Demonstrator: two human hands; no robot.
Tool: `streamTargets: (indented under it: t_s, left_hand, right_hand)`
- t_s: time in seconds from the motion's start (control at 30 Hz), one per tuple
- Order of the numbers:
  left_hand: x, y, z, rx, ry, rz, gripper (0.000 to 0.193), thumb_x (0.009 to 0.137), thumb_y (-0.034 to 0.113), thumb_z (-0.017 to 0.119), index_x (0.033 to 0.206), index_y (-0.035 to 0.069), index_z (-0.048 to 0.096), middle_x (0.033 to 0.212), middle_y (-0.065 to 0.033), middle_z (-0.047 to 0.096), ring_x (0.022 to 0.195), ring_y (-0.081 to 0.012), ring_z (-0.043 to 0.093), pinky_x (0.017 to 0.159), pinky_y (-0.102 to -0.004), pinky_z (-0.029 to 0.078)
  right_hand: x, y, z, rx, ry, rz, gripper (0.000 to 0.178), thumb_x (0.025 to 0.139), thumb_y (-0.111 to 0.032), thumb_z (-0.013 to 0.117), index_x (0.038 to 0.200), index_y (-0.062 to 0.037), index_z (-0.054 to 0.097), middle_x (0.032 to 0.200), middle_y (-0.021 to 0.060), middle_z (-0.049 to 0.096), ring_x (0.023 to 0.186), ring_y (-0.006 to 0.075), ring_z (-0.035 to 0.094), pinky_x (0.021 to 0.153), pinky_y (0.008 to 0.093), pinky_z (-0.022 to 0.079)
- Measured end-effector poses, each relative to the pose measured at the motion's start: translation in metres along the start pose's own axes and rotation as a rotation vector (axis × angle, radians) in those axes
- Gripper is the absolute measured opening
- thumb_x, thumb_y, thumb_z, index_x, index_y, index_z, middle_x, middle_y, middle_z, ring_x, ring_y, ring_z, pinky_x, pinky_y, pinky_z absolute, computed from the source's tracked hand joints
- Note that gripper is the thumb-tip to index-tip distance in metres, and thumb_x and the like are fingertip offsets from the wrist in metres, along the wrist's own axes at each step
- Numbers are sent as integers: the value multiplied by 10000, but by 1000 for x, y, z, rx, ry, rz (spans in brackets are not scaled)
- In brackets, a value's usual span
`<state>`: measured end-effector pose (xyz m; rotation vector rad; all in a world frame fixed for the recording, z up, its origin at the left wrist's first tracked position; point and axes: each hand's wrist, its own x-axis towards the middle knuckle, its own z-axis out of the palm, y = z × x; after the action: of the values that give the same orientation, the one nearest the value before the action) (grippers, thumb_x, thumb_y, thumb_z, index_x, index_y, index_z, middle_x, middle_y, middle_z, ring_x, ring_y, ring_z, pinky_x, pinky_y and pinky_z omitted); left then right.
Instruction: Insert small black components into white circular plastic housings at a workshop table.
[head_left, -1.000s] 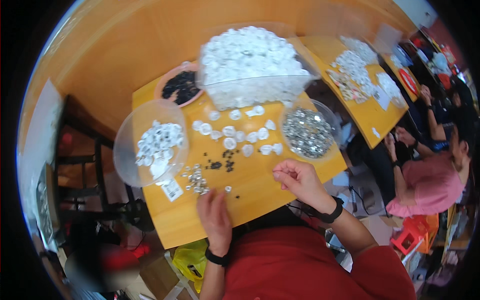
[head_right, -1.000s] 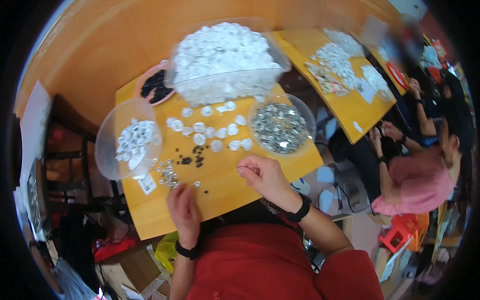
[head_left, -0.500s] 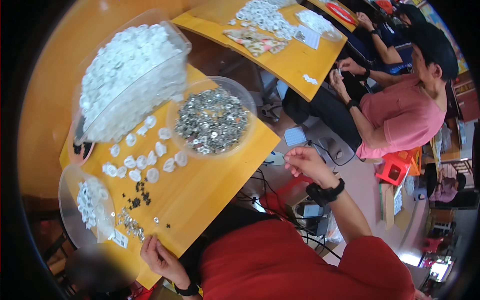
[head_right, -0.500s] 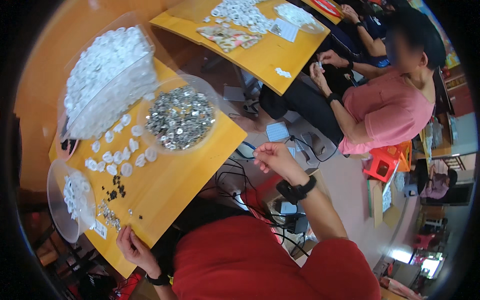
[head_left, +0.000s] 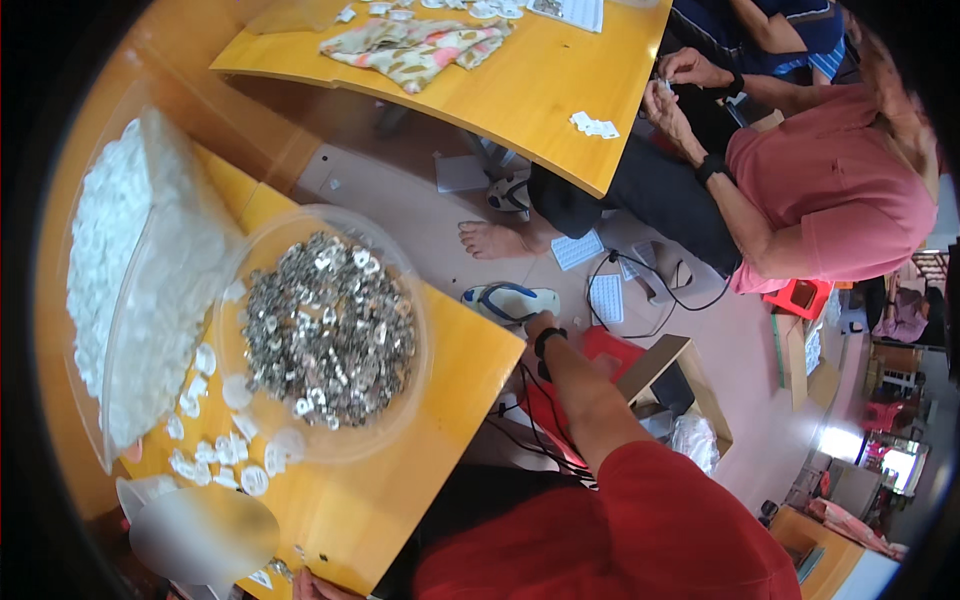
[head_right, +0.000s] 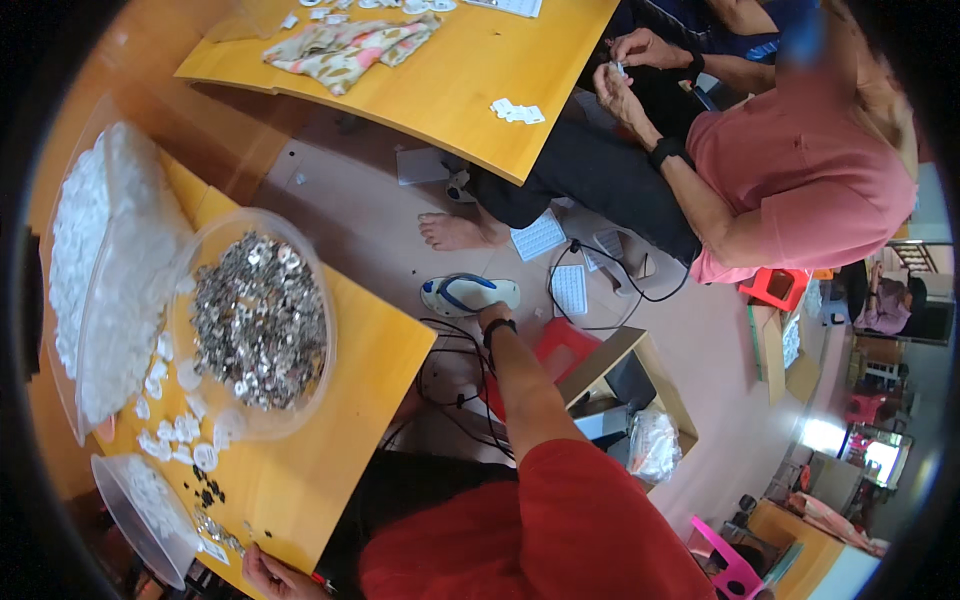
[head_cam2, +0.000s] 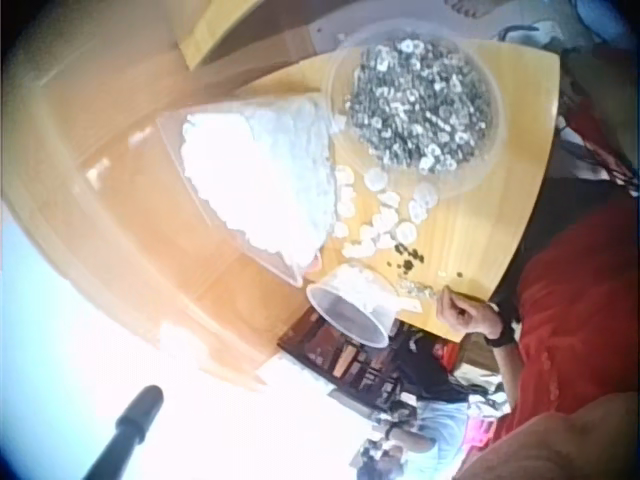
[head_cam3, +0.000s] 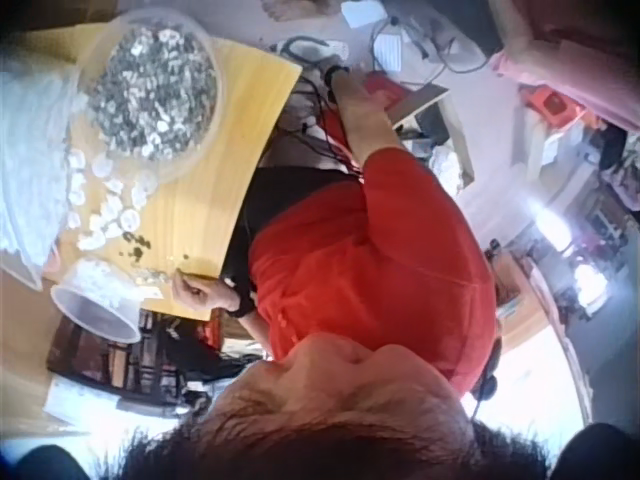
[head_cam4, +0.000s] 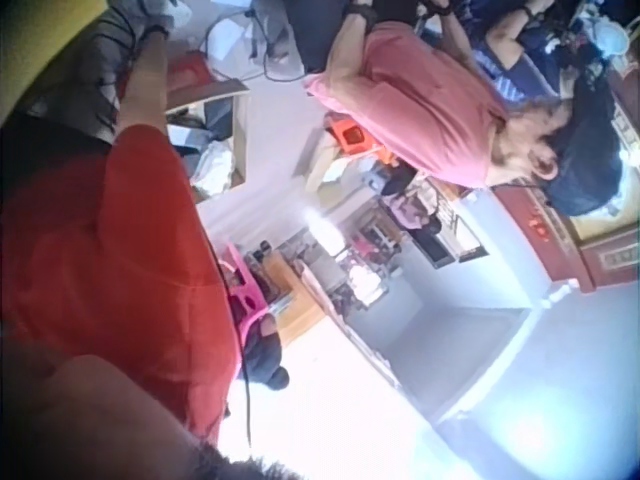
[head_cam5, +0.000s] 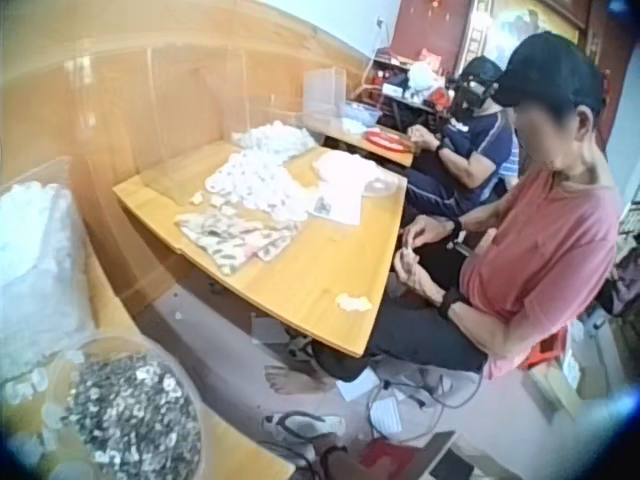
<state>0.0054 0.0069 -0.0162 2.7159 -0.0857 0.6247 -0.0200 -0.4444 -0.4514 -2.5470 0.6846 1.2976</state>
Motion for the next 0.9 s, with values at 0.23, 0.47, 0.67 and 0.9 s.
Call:
streamTargets:
  t_s: [0.23,0.47,0.67,0.9]
  left_hand:
    - [0,1,3,94,-15,18,223,936,162,561,960,-38,659,906,-159,647,821,-294,599,787,-392,484]
    - [0,-1,7,5,-44,-12,235,939,180,561,957,-37,649,910,-159,615,898,-313,563,826,-408,458]
    - [-4,-13,0,80,-41,-54,238,922,219,586,961,-14,610,911,-166,566,856,-291,533,813,-418,434]
    - [3,-4,5,92,-35,-37,239,923,217,579,907,-22,574,864,-135,550,810,-273,527,797,-405,430]
  right_hand:
    - [8,-11,47,396,-45,380,470,851,-410,580,1235,-140,543,1255,184,541,1147,281,555,914,407,478]
    - [7,-26,6,924,95,741,416,902,-287,440,1213,-23,522,1259,214,521,1159,327,536,946,369,455]
    - [-15,-56,-29,1469,310,827,343,778,-194,666,1072,-25,619,1093,199,631,1014,353,617,864,399,514]
    - [-5,-54,-16,1306,320,830,257,800,-174,635,1012,-30,652,1043,198,647,982,346,632,828,398,525]
